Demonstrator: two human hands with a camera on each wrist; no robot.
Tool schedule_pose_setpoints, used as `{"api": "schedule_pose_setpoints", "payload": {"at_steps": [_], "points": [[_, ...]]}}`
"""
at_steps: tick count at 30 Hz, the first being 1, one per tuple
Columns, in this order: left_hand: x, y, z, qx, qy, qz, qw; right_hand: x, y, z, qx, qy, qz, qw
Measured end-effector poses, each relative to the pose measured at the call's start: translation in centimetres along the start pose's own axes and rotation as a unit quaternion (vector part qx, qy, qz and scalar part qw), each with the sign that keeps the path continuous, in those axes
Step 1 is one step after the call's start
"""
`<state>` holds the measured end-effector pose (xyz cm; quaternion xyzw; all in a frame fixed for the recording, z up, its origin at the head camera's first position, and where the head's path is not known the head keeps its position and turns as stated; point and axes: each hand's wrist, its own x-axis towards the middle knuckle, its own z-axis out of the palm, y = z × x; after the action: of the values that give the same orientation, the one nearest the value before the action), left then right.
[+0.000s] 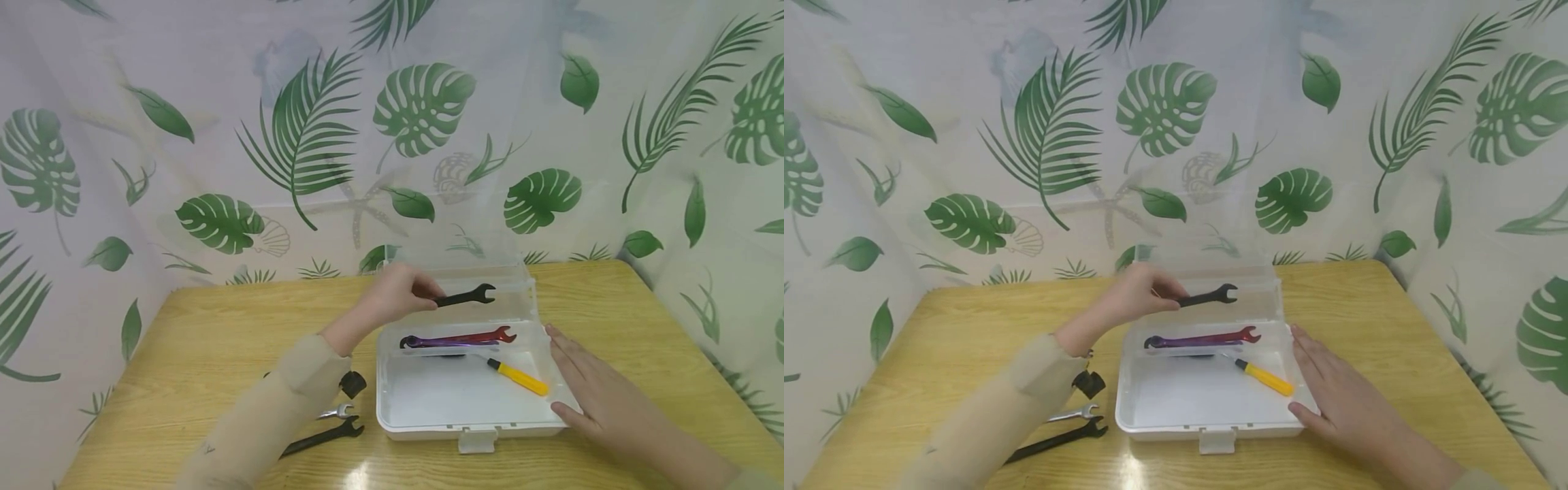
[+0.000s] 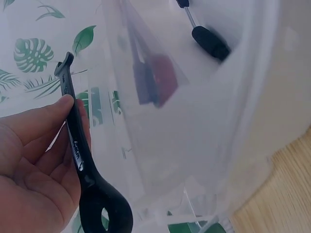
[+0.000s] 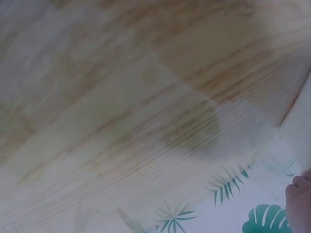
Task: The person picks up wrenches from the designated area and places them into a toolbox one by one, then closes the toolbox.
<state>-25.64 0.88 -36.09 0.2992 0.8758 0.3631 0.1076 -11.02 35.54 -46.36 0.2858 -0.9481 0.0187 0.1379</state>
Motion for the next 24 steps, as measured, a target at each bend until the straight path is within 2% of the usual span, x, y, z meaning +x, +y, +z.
{"api": "schedule_pose_setpoints", "payload": {"at_steps": [9, 18, 24], "points": [[1.0, 1.2, 0.9, -0.007, -0.014, 0.005, 0.9999, 0.1, 0.0, 0.0, 0.0, 0.007, -0.007, 1.0], [1.4, 1.3, 1.7, 0.002, -0.027, 0.001, 0.9996, 0.0, -0.1, -0.2, 0.003, 0.005, -0.003, 1.0], [1.4, 1.5, 2.4, 0.024, -0.029, 0.006, 0.9993, 0.0, -0.1, -0.1, 0.002, 0.005, -0.003, 1.0]]}}
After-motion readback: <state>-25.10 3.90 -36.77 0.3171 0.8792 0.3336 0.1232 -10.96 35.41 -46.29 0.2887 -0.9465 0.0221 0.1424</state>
